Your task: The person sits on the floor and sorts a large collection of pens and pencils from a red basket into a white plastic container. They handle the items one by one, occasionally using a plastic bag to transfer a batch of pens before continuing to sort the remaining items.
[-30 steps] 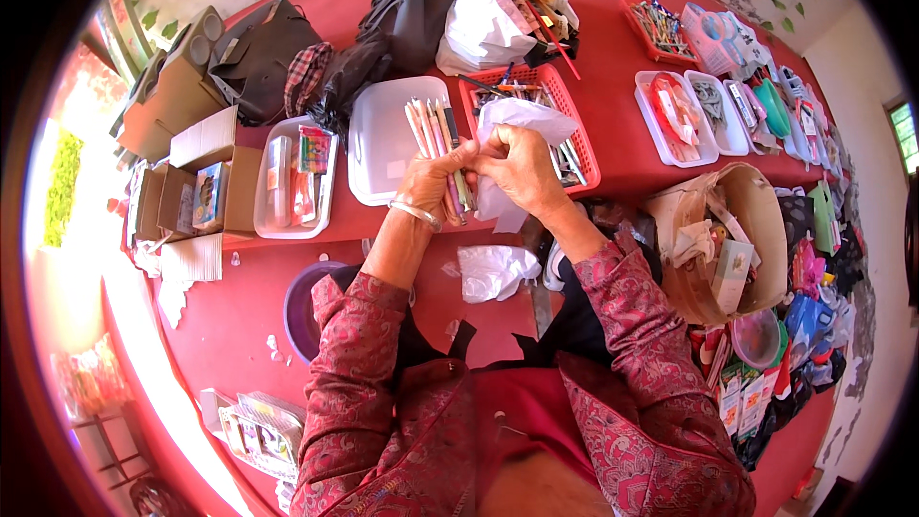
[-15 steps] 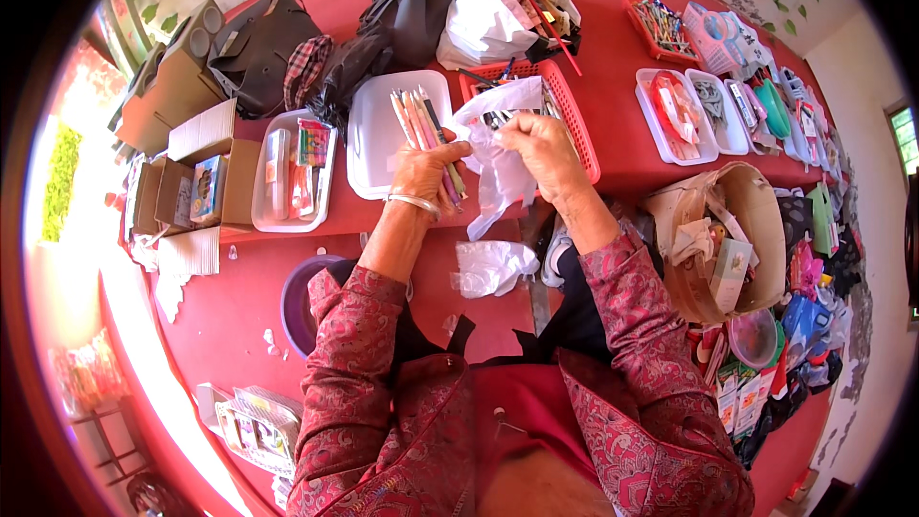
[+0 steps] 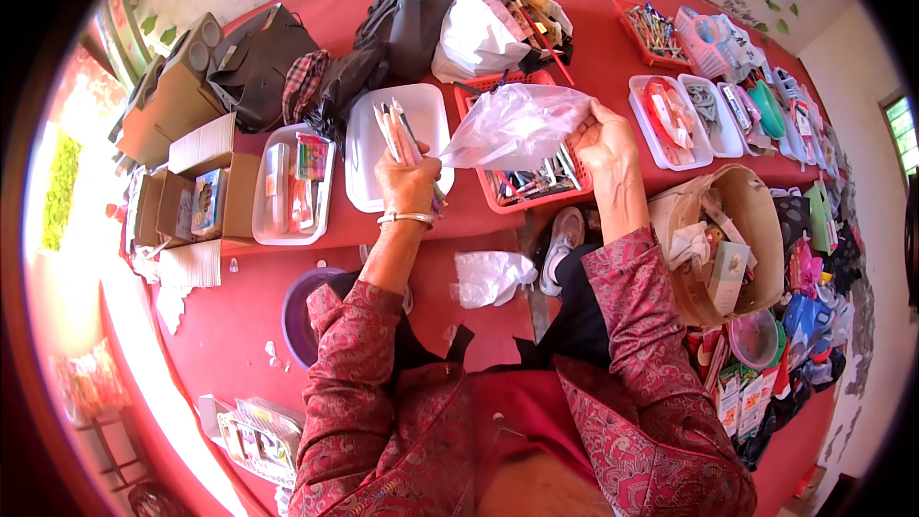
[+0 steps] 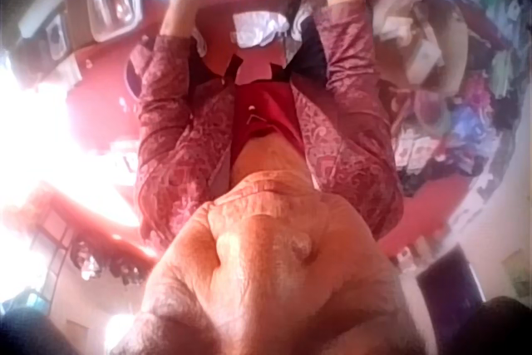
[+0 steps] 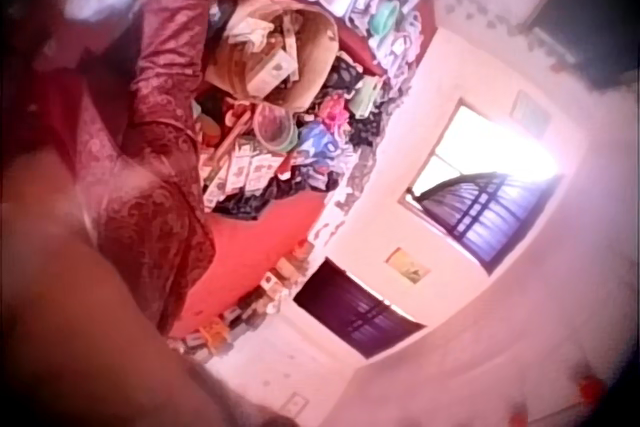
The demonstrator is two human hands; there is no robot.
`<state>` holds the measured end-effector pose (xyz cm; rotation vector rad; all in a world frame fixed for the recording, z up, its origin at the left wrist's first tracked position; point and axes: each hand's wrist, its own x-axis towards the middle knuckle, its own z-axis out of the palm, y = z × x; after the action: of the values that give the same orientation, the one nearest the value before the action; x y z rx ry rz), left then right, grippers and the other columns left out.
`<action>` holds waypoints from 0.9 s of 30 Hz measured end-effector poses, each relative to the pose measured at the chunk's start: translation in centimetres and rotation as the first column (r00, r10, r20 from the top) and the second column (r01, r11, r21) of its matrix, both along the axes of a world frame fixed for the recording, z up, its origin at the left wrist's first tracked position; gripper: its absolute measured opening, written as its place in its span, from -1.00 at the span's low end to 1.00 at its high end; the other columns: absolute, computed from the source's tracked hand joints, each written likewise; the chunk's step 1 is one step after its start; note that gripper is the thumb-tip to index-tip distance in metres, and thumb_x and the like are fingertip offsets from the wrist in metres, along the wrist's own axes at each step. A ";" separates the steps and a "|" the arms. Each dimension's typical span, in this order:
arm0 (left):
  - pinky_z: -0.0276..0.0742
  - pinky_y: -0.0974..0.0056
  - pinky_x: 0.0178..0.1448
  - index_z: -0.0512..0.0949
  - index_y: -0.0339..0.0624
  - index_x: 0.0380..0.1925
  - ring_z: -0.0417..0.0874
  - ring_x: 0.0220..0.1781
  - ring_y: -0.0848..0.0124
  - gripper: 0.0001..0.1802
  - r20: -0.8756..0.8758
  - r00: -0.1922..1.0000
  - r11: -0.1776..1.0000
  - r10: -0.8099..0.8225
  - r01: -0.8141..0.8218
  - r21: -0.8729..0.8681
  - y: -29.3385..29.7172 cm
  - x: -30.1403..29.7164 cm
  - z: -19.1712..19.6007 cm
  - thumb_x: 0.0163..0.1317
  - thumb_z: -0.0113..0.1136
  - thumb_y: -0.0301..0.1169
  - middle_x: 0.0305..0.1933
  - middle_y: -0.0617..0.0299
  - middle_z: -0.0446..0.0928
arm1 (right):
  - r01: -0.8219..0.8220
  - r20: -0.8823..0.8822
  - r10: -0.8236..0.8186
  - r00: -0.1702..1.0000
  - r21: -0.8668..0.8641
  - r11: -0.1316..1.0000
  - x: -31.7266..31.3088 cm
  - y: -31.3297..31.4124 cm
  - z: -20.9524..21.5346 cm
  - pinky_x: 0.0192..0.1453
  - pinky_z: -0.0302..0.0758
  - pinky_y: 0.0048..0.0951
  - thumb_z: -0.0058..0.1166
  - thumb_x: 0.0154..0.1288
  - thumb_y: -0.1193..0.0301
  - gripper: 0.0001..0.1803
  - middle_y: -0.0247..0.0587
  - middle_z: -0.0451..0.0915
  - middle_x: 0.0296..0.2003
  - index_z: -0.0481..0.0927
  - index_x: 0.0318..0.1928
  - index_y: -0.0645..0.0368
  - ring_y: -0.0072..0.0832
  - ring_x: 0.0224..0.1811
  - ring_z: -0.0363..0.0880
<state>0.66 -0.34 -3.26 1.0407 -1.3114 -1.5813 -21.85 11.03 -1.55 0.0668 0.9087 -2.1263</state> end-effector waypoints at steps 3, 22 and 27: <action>0.35 0.38 -0.62 0.40 -0.31 -0.52 0.44 -0.69 0.46 -0.79 0.018 0.999 0.999 0.028 -0.028 -0.020 -0.3 -0.3 -0.4 -0.29 0.09 -0.62 -0.66 0.24 0.39 | -0.024 0.205 0.031 0.978 -0.038 0.999 -1.5 0.1 -0.6 -0.49 0.48 -0.51 -0.16 0.20 0.43 -0.86 -0.30 0.48 -0.56 0.41 -0.44 0.20 -0.53 -0.59 0.46; 0.35 0.37 -0.66 0.37 -0.31 -0.41 0.46 -0.69 0.40 -0.72 -0.138 0.982 0.974 0.126 -0.096 0.205 -2.1 1.9 1.5 -0.22 0.14 -0.67 -0.63 0.16 0.40 | -0.464 -0.718 0.528 0.454 0.316 0.827 6.3 1.1 4.1 -0.21 0.31 -0.60 0.22 -0.26 0.55 -0.42 -0.43 0.32 -0.39 0.40 -0.07 0.22 -0.63 -0.32 0.32; 0.34 0.39 -0.72 0.37 -0.27 -0.38 0.44 -0.72 0.43 -0.72 -0.092 0.993 0.980 0.077 -0.059 0.189 -2.3 1.3 1.1 -0.18 0.16 -0.62 -0.67 0.21 0.39 | -0.053 -0.832 0.544 0.110 0.542 0.839 5.1 0.1 1.2 -0.35 0.34 -0.60 0.10 -0.05 0.45 -0.88 -0.42 0.43 -0.60 0.56 -0.43 0.20 -0.64 -0.52 0.37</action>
<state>1.94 -2.60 -2.20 1.0935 -1.0660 -1.7059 -16.79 11.13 -0.36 -1.4059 1.8764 -1.2895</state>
